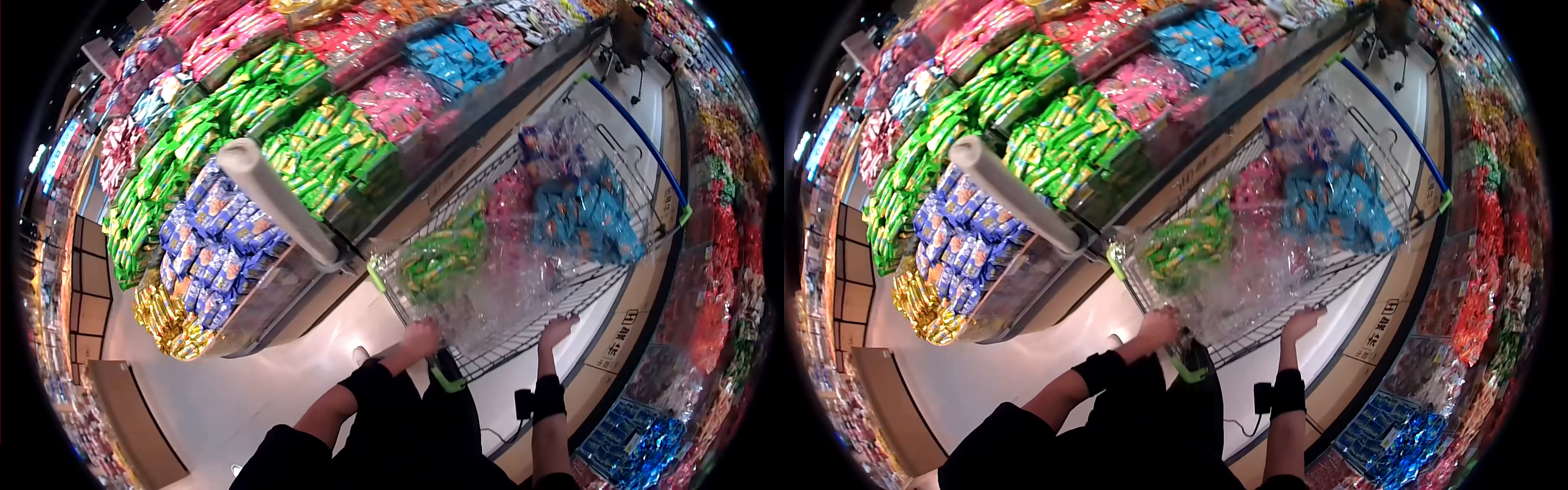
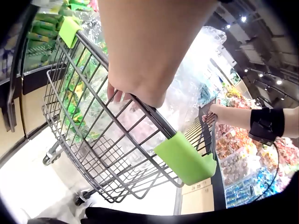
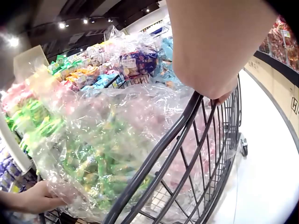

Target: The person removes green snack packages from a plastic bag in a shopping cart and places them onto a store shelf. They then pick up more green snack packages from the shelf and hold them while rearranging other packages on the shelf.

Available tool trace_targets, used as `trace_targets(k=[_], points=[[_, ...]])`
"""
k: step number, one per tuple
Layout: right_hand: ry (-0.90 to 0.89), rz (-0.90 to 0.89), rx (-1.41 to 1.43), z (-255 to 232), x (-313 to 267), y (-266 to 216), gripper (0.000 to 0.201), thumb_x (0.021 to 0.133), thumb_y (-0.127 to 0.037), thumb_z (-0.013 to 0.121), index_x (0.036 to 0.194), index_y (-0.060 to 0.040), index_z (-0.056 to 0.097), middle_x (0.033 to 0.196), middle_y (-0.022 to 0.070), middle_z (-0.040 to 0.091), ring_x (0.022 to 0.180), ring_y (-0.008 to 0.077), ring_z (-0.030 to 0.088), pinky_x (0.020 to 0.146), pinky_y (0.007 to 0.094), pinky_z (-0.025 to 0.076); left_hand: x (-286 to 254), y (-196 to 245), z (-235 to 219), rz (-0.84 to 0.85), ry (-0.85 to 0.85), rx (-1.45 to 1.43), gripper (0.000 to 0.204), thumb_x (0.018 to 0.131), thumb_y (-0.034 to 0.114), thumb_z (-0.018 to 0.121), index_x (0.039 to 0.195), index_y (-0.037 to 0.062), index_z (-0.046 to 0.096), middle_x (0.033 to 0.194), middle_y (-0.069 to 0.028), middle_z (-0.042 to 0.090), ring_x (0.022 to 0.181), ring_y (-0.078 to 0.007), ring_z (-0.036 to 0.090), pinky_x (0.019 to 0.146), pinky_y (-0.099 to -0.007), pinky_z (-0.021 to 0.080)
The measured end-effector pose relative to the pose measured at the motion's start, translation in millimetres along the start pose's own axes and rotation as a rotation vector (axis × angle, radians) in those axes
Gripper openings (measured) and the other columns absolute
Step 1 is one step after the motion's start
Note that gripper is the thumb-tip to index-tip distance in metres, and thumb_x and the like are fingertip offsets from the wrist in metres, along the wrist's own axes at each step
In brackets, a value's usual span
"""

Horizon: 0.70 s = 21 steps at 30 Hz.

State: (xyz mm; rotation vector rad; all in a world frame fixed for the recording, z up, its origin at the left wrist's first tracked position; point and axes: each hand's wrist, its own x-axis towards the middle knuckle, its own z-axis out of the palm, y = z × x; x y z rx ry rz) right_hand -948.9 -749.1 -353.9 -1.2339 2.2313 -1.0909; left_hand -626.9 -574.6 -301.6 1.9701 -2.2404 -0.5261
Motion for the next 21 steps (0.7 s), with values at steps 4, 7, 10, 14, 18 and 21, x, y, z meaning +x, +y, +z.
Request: trace_targets(k=[4,7,10,14,18,21], points=[[0.02,-0.032,-0.089,9,42,-38,0.029,0.087,0.001,0.043,0.114,0.0045,0.033,0.092,0.0306,0.06,0.081,0.0438,0.061,0.065,0.0504,0.046,50,15,-13,-0.036,0.062,0.008,0.014,0.072,0.016,0.055,0.081,0.0107,0.065,0.091,-0.006,0.06,0.091,-0.0231,0.059,0.068,-0.0375,0.05],[-0.012,-0.01,-0.084,24,80,-47,0.026,0.088,-0.001,0.042,0.112,0.0055,0.033,0.082,0.0273,0.061,0.077,0.0439,0.061,0.064,0.0503,0.047,88,16,-19,-0.105,-0.042,0.005,0.017,0.075,0.018,0.054,0.082,0.0088,0.067,0.097,-0.0053,0.062,0.094,-0.0211,0.059,0.069,-0.0364,0.051],[-0.036,-0.01,-0.091,38,110,-62,0.028,0.089,-0.001,0.042,0.114,0.0052,0.033,0.081,0.0271,0.061,0.076,0.043,0.062,0.062,0.0503,0.047,123,11,-15,-0.114,0.009,-0.028,0.015,0.075,0.018,0.054,0.077,0.0072,0.064,0.094,-0.0058,0.062,0.091,-0.0222,0.06,0.067,-0.0367,0.051],[-0.034,-0.009,-0.114,60,144,-77,0.028,0.088,-0.002,0.041,0.114,0.003,0.033,0.083,0.0276,0.062,0.078,0.0427,0.062,0.062,0.0499,0.048,162,4,-25,-0.106,-0.01,-0.03,0.014,0.073,0.016,0.055,0.081,0.0082,0.063,0.09,-0.0067,0.062,0.089,-0.0228,0.06,0.066,-0.0369,0.05],[0.006,-0.036,-0.084,83,167,-97,0.024,0.089,-0.004,0.043,0.111,0.0018,0.035,0.081,0.0272,0.062,0.073,0.0408,0.064,0.059,0.0483,0.051,199,-8,-44,-0.101,-0.041,-0.011,0.014,0.073,0.014,0.056,0.082,0.0103,0.066,0.09,-0.0067,0.061,0.091,-0.0231,0.059,0.069,-0.0373,0.05],[-0.001,-0.036,-0.025,95,176,-126,0.019,0.089,-0.003,0.042,0.107,0.0003,0.036,0.074,0.02,0.061,0.056,0.033,0.062,0.039,0.0396,0.047,222,-17,-48,-0.123,-0.045,-0.058,0.016,0.074,0.013,0.056,0.086,0.0095,0.065,0.093,-0.008,0.06,0.095,-0.0238,0.058,0.072,-0.0375,0.049]])
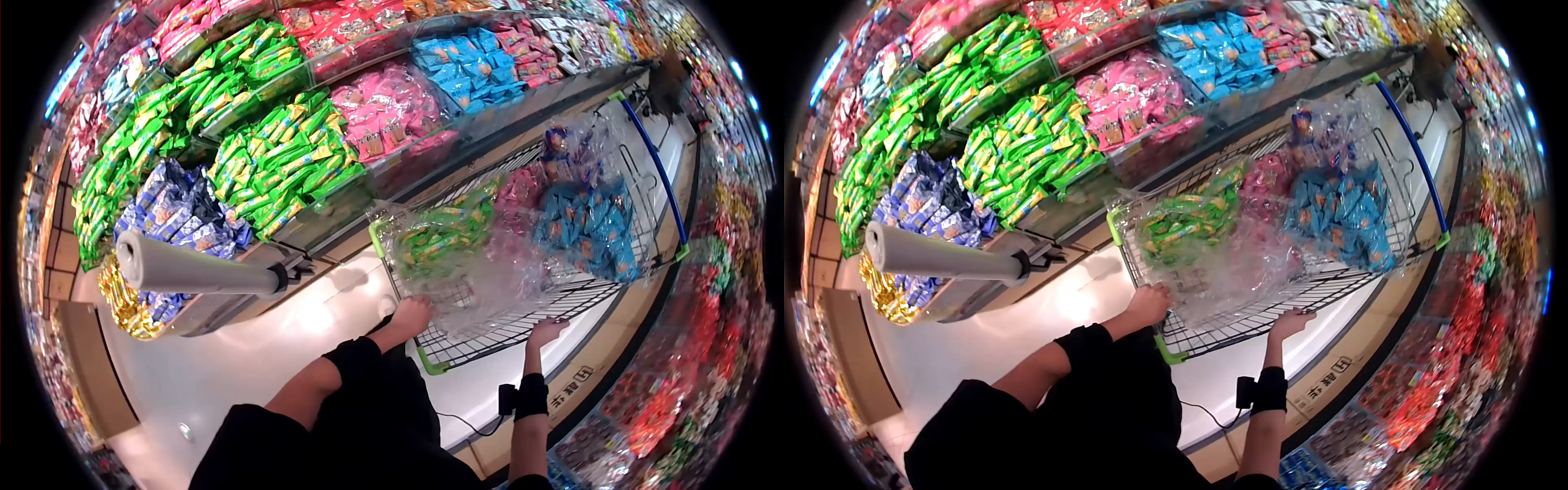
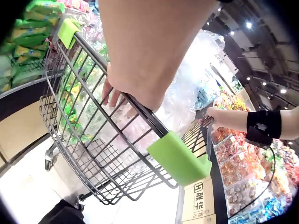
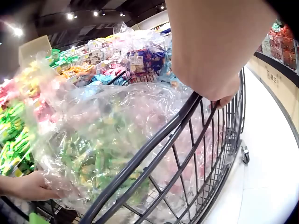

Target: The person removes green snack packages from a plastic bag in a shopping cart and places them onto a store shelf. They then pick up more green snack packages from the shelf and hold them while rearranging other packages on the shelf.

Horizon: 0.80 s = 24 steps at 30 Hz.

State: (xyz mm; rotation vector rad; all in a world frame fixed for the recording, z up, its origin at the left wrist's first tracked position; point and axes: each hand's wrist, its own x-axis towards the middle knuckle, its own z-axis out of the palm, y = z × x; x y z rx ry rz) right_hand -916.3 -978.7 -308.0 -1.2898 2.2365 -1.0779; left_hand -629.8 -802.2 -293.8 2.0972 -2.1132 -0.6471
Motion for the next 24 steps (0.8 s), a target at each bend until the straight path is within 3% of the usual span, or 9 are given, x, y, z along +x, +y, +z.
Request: trace_targets(k=[3,5,9,11,12,16,20,23,24], points=[[-0.062,0.092,0.04,13,12,-14,0.016,0.09,-0.003,0.039,0.106,-0.0032,0.036,0.079,0.0171,0.06,0.052,0.0224,0.058,0.036,0.0328,0.046,19,-4,-2,-0.016,-0.06,-0.057,0.016,0.075,0.013,0.056,0.087,0.0079,0.065,0.097,-0.0105,0.059,0.098,-0.0247,0.057,0.076,-0.0372,0.049],[-0.022,0.046,0.036,25,20,-13,0.016,0.09,-0.002,0.038,0.106,-0.0027,0.036,0.079,0.017,0.06,0.05,0.0222,0.058,0.035,0.0321,0.045,30,-9,0,-0.002,0.018,0.053,0.016,0.075,0.017,0.056,0.086,0.0113,0.066,0.092,-0.0072,0.059,0.093,-0.0219,0.057,0.07,-0.0344,0.05],[-0.076,0.096,0.018,36,33,-34,0.017,0.092,-0.007,0.039,0.107,-0.0002,0.036,0.087,0.0203,0.061,0.059,0.0274,0.062,0.04,0.0355,0.05,51,-18,-9,-0.005,0.026,-0.025,0.016,0.075,0.013,0.056,0.085,0.0082,0.067,0.092,-0.0104,0.062,0.093,-0.0256,0.06,0.074,-0.0367,0.049],[-0.086,0.081,0.04,42,40,-34,0.019,0.092,-0.006,0.038,0.109,0.0003,0.036,0.09,0.0211,0.061,0.059,0.027,0.063,0.042,0.0353,0.053,61,-18,-10,0.028,-0.297,0.091,0.018,0.075,0.015,0.056,0.085,0.0099,0.07,0.084,-0.0092,0.065,0.084,-0.0277,0.063,0.069,-0.0364,0.05],[-0.08,0.062,0.032,45,41,-37,0.019,0.092,-0.005,0.038,0.11,0.0003,0.036,0.09,0.0213,0.061,0.059,0.0269,0.063,0.042,0.0357,0.053,67,-22,1,0.086,-0.371,0.109,0.02,0.076,0.018,0.056,0.086,0.0111,0.072,0.081,-0.0082,0.067,0.078,-0.029,0.064,0.065,-0.0431,0.049],[-0.086,0.03,0.075,55,48,-42,0.014,0.091,-0.003,0.038,0.105,-0.0006,0.035,0.085,0.0192,0.06,0.056,0.0237,0.06,0.039,0.0335,0.049,90,-17,38,0.071,-0.525,0.285,0.021,0.077,0.021,0.057,0.088,0.0121,0.072,0.089,-0.0085,0.068,0.08,-0.03,0.063,0.06,-0.0534,0.04],[-0.121,0.045,0.116,65,58,-54,0.012,0.09,-0.003,0.039,0.101,-0.0019,0.034,0.082,0.0183,0.058,0.054,0.0222,0.057,0.039,0.0328,0.047,106,-30,59,0.088,-0.619,0.153,0.018,0.074,0.016,0.06,0.086,0.009,0.071,0.087,-0.0117,0.067,0.076,-0.0309,0.063,0.06,-0.0512,0.042],[-0.148,0.059,0.175,70,59,-63,0.012,0.089,-0.004,0.039,0.1,-0.0023,0.033,0.082,0.0176,0.056,0.056,0.0225,0.057,0.041,0.0328,0.048,112,-86,261,0.134,-0.171,-0.322,0.014,0.072,0.013,0.06,0.081,0.0057,0.069,0.082,-0.0136,0.066,0.075,-0.0314,0.063,0.062,-0.0475,0.045],[-0.172,0.077,0.195,72,61,-67,0.013,0.089,-0.004,0.04,0.101,-0.0022,0.033,0.084,0.0176,0.056,0.059,0.0226,0.059,0.042,0.0327,0.049,96,-127,274,0.114,-0.225,-0.187,0.012,0.074,0.008,0.053,0.078,0.0031,0.063,0.069,-0.0145,0.061,0.069,-0.0344,0.061,0.065,-0.0482,0.044]])
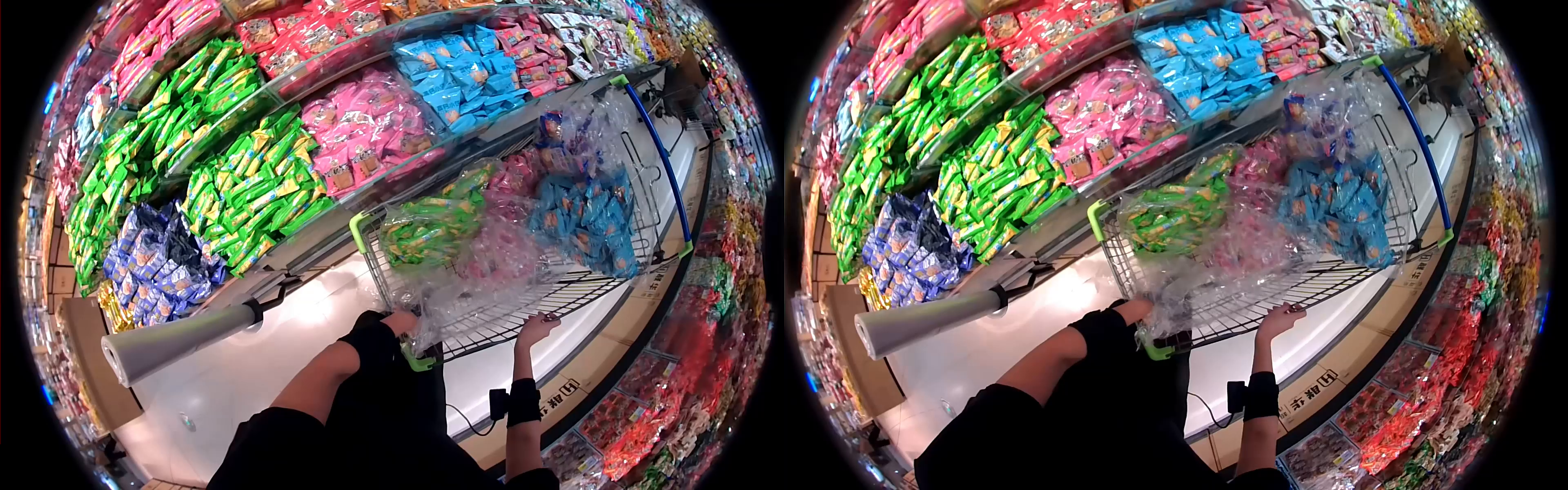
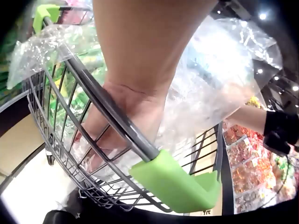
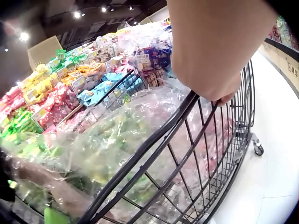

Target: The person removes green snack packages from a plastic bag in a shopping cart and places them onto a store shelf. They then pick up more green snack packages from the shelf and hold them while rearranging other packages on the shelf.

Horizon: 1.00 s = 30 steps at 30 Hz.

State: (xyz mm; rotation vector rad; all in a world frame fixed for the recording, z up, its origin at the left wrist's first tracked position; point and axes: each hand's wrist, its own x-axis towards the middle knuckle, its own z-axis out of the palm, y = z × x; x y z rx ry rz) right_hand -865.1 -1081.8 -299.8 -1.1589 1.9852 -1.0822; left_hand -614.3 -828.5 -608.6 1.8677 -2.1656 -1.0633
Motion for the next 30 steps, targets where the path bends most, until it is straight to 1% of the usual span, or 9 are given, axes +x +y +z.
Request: trace_targets(k=[11,13,14,15,19,22,25,29,30], points=[[-0.503,0.151,-0.214,-45,38,-17,0.053,0.084,-0.024,0.066,0.123,-0.0009,0.039,0.106,0.019,0.056,0.089,0.0245,0.059,0.071,0.0351,0.053,1,103,-211,-0.054,0.119,-0.242,0.024,0.085,0.023,0.051,0.092,0.0033,0.062,0.081,-0.0174,0.064,0.077,-0.0336,0.063,0.068,-0.0426,0.048],[-0.356,-0.285,-0.538,-53,52,-23,0.047,0.083,-0.023,0.066,0.118,-0.0002,0.045,0.107,0.0197,0.052,0.098,0.0309,0.053,0.084,0.041,0.045,10,118,-250,-0.248,-0.151,0.059,0.02,0.085,0.021,0.053,0.092,0.0047,0.063,0.085,-0.0148,0.065,0.084,-0.0333,0.063,0.071,-0.0413,0.05],[-0.311,-0.425,-0.534,-54,57,-42,0.04,0.084,-0.02,0.064,0.115,-0.0002,0.048,0.108,0.0202,0.049,0.103,0.0355,0.047,0.09,0.043,0.038,8,124,-276,-0.281,-0.302,0.118,0.04,0.078,0.015,0.057,0.117,0.0084,0.053,0.103,-0.0126,0.06,0.094,-0.0309,0.06,0.074,-0.041,0.049],[-0.312,-0.621,-0.539,-53,57,-73,0.035,0.085,-0.016,0.062,0.113,-0.0012,0.049,0.109,0.0194,0.05,0.104,0.0353,0.047,0.088,0.0419,0.04,1,127,-294,-0.289,-0.298,0.118,0.04,0.078,0.015,0.057,0.117,0.0084,0.053,0.103,-0.0126,0.06,0.094,-0.0309,0.06,0.074,-0.041,0.049],[-0.757,-0.67,-0.451,-15,87,-152,0.026,0.085,-0.012,0.061,0.106,-0.0002,0.054,0.097,0.018,0.055,0.097,0.0351,0.053,0.085,0.0414,0.042,-45,144,-361,-0.372,-0.121,-0.141,0.053,0.077,0.012,0.061,0.127,0.0059,0.045,0.114,-0.0177,0.057,0.104,-0.0348,0.057,0.083,-0.0427,0.048],[-0.953,-0.968,-0.37,34,69,-210,0.029,0.083,-0.014,0.062,0.107,0.0,0.054,0.095,0.0184,0.058,0.092,0.0354,0.056,0.083,0.0413,0.044,-78,183,-408,-0.419,0.05,-0.278,0.046,0.08,0.014,0.061,0.124,0.0059,0.048,0.114,-0.0166,0.057,0.101,-0.0351,0.057,0.083,-0.0407,0.048],[-1.158,-1.117,-0.511,77,23,-267,0.034,0.08,-0.016,0.063,0.11,-0.0018,0.054,0.1,0.0176,0.058,0.098,0.0345,0.054,0.084,0.039,0.045,-86,231,-435,-0.284,0.532,-0.515,0.035,0.084,0.015,0.061,0.118,0.0071,0.054,0.114,-0.0149,0.057,0.103,-0.0334,0.056,0.087,-0.0386,0.046],[-1.239,-1.456,-0.405,161,1,-250,0.035,0.078,-0.015,0.062,0.11,-0.0037,0.055,0.103,0.014,0.058,0.106,0.0311,0.051,0.086,0.0397,0.043,-65,261,-390,-0.01,0.418,-0.316,0.045,0.076,0.015,0.068,0.12,0.0158,0.057,0.134,-0.0138,0.041,0.125,-0.0364,0.036,0.104,-0.0434,0.033],[-1.048,-1.753,-0.485,181,-1,-243,0.034,0.077,-0.014,0.061,0.109,-0.0051,0.056,0.105,0.0124,0.057,0.109,0.0282,0.049,0.087,0.0406,0.042,-62,265,-377,-0.031,0.385,-0.235,0.047,0.074,0.013,0.067,0.12,0.0151,0.057,0.135,-0.013,0.04,0.126,-0.0363,0.035,0.105,-0.0432,0.033]])
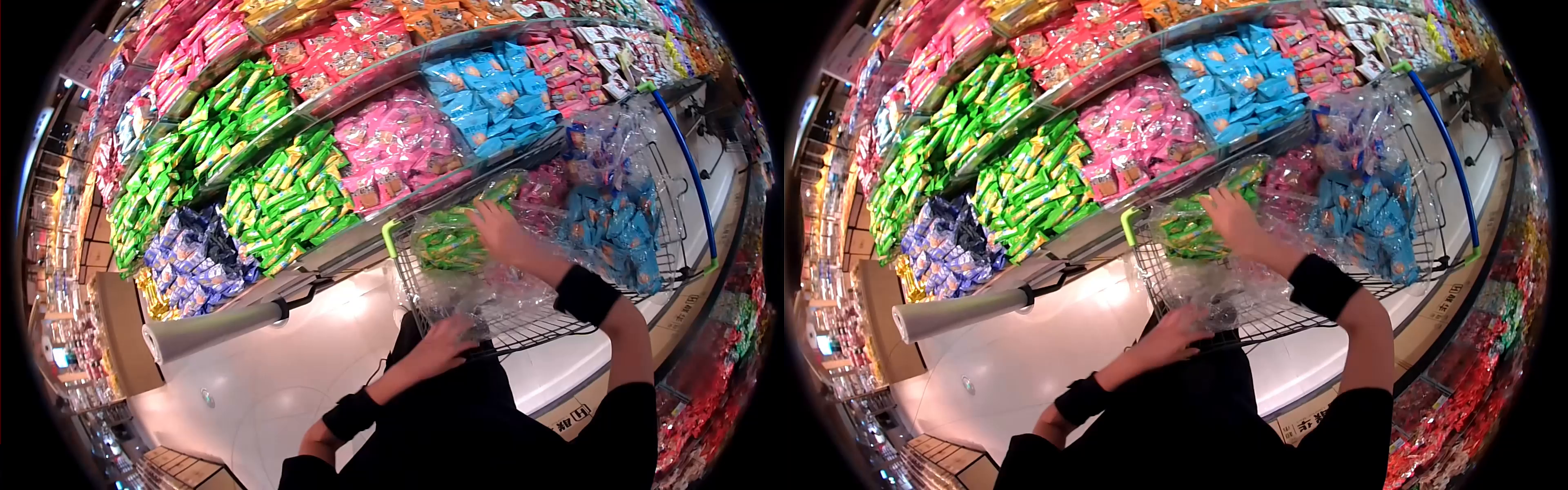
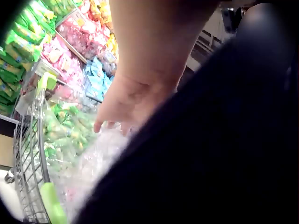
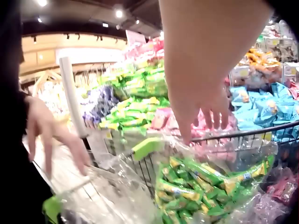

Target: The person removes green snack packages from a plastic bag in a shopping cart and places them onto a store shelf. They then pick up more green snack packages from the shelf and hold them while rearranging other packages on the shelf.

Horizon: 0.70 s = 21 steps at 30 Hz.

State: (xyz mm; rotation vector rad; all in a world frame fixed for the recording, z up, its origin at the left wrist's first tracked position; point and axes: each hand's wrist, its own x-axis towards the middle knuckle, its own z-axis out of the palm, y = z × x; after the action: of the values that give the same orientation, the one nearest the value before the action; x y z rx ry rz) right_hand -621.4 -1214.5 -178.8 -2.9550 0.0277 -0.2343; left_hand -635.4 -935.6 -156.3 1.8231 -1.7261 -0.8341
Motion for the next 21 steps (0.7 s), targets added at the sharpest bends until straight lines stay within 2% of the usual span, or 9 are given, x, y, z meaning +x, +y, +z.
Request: trace_targets(k=[2,5,7,8,11,13,17,19,21], points=[[0.039,-0.141,-0.276,30,20,15,0.033,0.077,-0.014,0.06,0.108,-0.0066,0.056,0.108,0.0107,0.056,0.112,0.0252,0.047,0.089,0.0414,0.041,-2,-6,26,-0.016,-0.028,0.08,0.049,0.072,0.01,0.067,0.12,0.0144,0.056,0.135,-0.0122,0.039,0.126,-0.0361,0.034,0.106,-0.0429,0.032],[-0.288,-0.125,-0.429,71,33,35,0.023,0.075,-0.015,0.058,0.097,-0.0081,0.062,0.102,0.0097,0.061,0.104,0.0219,0.053,0.092,0.0431,0.039,-2,-15,50,-0.071,0.005,0.259,0.051,0.067,0.004,0.064,0.117,0.0112,0.058,0.136,-0.0105,0.038,0.127,-0.0348,0.034,0.106,-0.0403,0.034],[-0.35,-0.132,-0.45,87,31,43,0.013,0.075,-0.015,0.056,0.082,-0.0106,0.067,0.087,0.008,0.065,0.092,0.0215,0.058,0.093,0.0421,0.037,2,-15,45,-0.151,-0.015,0.173,0.045,0.066,0.0,0.059,0.11,0.0081,0.06,0.134,-0.0115,0.04,0.126,-0.0341,0.035,0.105,-0.0368,0.035],[-0.196,-0.197,-0.397,87,22,45,0.01,0.074,-0.014,0.056,0.07,-0.0119,0.065,0.073,0.0054,0.063,0.081,0.0214,0.061,0.09,0.042,0.039,3,-17,45,-0.156,-0.007,0.173,0.045,0.066,0.0,0.059,0.11,0.0081,0.06,0.134,-0.0115,0.04,0.126,-0.0341,0.035,0.105,-0.0368,0.035],[-0.29,-0.183,-0.265,56,-1,34,0.009,0.073,-0.014,0.056,0.072,-0.0125,0.064,0.074,0.0055,0.062,0.082,0.0208,0.06,0.087,0.0413,0.039,14,-36,63,-0.177,0.073,0.028,0.037,0.068,0.0,0.057,0.104,0.0066,0.06,0.127,-0.0124,0.047,0.122,-0.0327,0.04,0.101,-0.0354,0.038],[-0.292,-0.206,-0.238,50,-24,27,0.008,0.072,-0.014,0.056,0.073,-0.0116,0.064,0.075,0.0061,0.062,0.082,0.021,0.06,0.085,0.04,0.04,28,-69,94,-0.055,-0.019,0.213,0.03,0.07,0.001,0.055,0.1,0.0054,0.059,0.115,-0.0121,0.054,0.114,-0.032,0.046,0.097,-0.0359,0.04],[-0.277,-0.112,-0.149,52,-55,19,0.011,0.071,-0.013,0.056,0.077,-0.008,0.063,0.078,0.0069,0.062,0.083,0.0224,0.06,0.08,0.0372,0.044,32,-138,146,-0.162,-0.138,0.229,0.024,0.077,0.009,0.055,0.099,0.0003,0.059,0.103,-0.0128,0.059,0.101,-0.0293,0.053,0.09,-0.0367,0.045],[-0.266,-0.076,-0.151,50,-61,20,0.011,0.071,-0.013,0.055,0.076,-0.0071,0.063,0.078,0.0073,0.061,0.083,0.0229,0.06,0.077,0.0373,0.046,33,-117,120,-0.21,-0.194,0.26,0.023,0.078,0.015,0.058,0.098,0.0023,0.061,0.102,-0.0114,0.059,0.099,-0.0286,0.053,0.09,-0.0375,0.045],[-0.256,-0.038,-0.141,52,-65,20,0.011,0.071,-0.012,0.055,0.076,-0.0062,0.063,0.079,0.0077,0.061,0.083,0.0235,0.06,0.075,0.0374,0.048,33,-80,76,-0.094,0.082,0.26,0.023,0.079,0.021,0.061,0.096,0.005,0.061,0.099,-0.01,0.059,0.097,-0.0292,0.053,0.084,-0.0392,0.046]])
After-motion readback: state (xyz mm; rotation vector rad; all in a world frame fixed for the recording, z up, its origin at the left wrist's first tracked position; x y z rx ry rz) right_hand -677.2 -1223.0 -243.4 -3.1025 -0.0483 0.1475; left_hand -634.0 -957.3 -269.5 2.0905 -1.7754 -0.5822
